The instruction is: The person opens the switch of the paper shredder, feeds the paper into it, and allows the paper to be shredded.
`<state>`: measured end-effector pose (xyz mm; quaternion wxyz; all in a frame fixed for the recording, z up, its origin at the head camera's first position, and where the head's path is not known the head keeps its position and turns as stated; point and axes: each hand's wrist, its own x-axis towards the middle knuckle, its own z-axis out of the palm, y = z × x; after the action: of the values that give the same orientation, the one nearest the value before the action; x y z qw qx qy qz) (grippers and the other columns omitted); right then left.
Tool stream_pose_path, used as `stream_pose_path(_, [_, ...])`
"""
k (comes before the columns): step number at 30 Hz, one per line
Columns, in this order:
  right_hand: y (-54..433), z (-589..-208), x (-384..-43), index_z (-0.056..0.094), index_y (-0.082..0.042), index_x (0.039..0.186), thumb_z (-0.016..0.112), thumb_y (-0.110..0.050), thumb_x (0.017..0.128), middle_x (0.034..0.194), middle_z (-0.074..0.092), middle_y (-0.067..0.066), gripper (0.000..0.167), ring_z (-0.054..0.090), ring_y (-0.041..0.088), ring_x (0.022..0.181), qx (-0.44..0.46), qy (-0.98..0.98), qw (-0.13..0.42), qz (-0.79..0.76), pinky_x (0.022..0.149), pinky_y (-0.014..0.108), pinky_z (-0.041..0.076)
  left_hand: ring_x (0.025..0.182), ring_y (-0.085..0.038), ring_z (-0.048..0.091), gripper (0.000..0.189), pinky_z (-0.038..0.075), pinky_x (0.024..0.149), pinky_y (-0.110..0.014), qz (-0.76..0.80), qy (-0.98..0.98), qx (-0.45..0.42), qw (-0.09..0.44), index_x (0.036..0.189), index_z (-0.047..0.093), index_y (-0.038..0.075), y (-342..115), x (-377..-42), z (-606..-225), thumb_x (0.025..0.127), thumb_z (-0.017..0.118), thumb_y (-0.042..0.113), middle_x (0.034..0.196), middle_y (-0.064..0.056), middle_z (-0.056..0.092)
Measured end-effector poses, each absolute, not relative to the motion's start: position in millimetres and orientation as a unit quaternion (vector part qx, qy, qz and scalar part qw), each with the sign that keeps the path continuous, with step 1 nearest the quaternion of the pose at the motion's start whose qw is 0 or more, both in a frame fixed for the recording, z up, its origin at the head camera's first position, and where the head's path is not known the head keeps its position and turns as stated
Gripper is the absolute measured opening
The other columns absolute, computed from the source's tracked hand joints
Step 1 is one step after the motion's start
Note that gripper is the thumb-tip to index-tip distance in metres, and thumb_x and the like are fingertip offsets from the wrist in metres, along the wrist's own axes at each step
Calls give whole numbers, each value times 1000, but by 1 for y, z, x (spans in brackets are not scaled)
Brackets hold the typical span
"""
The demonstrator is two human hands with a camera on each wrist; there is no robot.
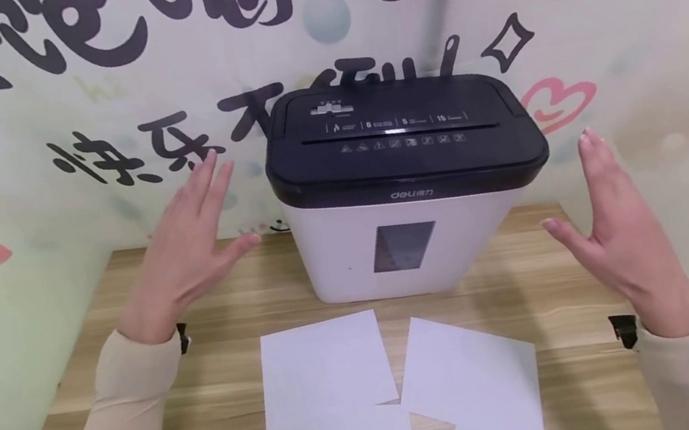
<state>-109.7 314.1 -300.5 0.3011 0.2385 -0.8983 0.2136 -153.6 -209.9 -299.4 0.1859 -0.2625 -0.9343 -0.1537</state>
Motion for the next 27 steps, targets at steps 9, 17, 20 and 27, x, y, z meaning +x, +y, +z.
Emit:
stream_pose_path(9, [299,-285,-112,27,1,154,46,-70,93,160,27,19,96,22,36,148,262,-889,307,218,121,44,16,150,-32,17,95,21,118,-52,-174,-925,-282,185,160,13,15,-201,-158,-284,92,35,77,167,-5,6])
stream_pose_path(17, [287,-268,-119,26,0,155,45,-70,93,159,28,20,95,23,37,148,277,-883,310,218,121,45,17,151,-28,16,97,24,117,-52,-165,-918,-304,193,161,10,20,-190,-161,-264,89,27,83,167,-4,5])
stream_pose_path(20, [284,-259,-119,25,-1,155,45,-71,93,160,27,19,96,22,36,148,278,-885,303,220,121,44,16,151,-26,14,94,23,117,-52,-160,-924,-301,171,161,7,23,-186,-165,-258,91,28,81,167,-2,3])
stream_pose_path(27, [273,-242,-125,27,-3,155,44,-72,93,159,29,18,95,25,33,148,283,-888,297,206,120,43,18,150,-30,19,84,24,115,-58,-180,-938,-278,105,160,5,28,-182,-173,-244,95,32,73,167,2,0])
